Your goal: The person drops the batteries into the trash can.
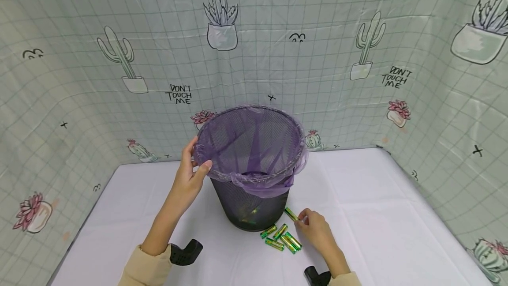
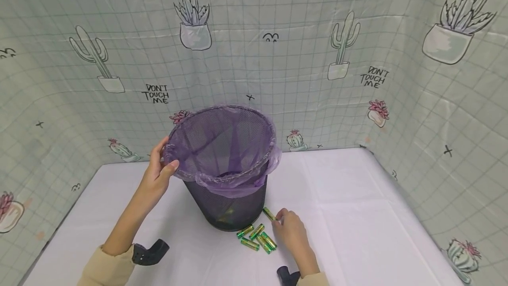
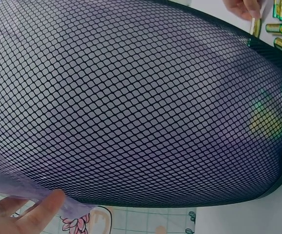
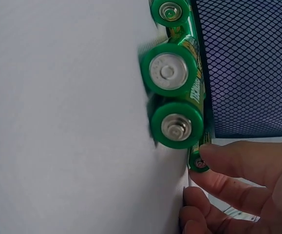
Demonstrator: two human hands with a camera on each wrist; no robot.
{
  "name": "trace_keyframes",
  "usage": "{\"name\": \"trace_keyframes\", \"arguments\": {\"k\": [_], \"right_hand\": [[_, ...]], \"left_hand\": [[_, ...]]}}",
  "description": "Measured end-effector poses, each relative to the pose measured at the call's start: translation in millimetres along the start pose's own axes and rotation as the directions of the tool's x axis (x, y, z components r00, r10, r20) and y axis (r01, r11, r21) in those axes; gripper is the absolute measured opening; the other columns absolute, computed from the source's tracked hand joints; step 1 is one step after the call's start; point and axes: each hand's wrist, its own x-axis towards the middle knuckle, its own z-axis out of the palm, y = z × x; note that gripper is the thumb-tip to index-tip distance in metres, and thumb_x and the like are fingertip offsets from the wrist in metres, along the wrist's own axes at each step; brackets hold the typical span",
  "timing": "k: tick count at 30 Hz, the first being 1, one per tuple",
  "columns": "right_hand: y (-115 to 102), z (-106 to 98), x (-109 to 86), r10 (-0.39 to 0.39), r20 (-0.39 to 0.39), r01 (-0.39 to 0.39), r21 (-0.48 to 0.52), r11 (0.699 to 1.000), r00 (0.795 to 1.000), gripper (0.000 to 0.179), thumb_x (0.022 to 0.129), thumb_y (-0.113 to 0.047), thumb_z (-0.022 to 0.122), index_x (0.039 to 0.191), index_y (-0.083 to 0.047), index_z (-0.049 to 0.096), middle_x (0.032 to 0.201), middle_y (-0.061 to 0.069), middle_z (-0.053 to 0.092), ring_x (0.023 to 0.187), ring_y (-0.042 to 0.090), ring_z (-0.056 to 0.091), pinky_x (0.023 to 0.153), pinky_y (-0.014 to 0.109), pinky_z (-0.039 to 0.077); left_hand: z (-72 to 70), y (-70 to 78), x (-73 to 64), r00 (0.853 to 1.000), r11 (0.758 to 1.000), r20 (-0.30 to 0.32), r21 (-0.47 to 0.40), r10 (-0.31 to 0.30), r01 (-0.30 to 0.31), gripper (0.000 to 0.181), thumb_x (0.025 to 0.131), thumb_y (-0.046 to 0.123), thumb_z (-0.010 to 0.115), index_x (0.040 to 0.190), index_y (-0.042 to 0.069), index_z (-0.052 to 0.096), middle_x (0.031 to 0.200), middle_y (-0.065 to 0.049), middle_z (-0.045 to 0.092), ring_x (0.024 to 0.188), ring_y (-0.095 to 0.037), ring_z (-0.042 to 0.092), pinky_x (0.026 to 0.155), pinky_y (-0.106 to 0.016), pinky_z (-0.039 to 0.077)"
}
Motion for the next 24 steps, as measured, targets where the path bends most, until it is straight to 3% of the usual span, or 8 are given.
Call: {"name": "trace_keyframes", "arguments": {"k": [18, 24], "right_hand": [[1, -2, 1.0, 0.04, -0.036, -0.032, 0.19, 0.981, 0.999, 0.009, 0.083, -0.008, 0.063, 0.084, 0.001, 0.062, 0.069, 0.001, 0.055, 0.06, 0.009, 0.045, 0.052, 0.02, 0.038], [-6, -11, -0.4, 0.027, -0.09, -0.007, 0.209, 0.978, 0.996, 0.009, 0.083, -0.009, 0.064, 0.084, 0.0, 0.063, 0.07, 0.003, 0.058, 0.062, 0.008, 0.046, 0.057, 0.02, 0.039]], "left_hand": [[0.3, -0.5, 0.2, 1.0, 1.0, -0.004, 0.013, 0.005, -0.005, 0.068, 0.094, 0.019, 0.046, 0.148, 0.007, 0.008, 0.133, -0.023, 0.032, 0.115, -0.038, 0.044, 0.088, -0.048, 0.042], [0.4, -0.3, 0.2, 1.0, 1.0, -0.003, 0.008, 0.003, -0.003, 0.068, 0.094, 0.019, 0.046, 0.148, 0.007, 0.008, 0.134, -0.023, 0.031, 0.116, -0.039, 0.044, 0.089, -0.049, 0.042]]}}
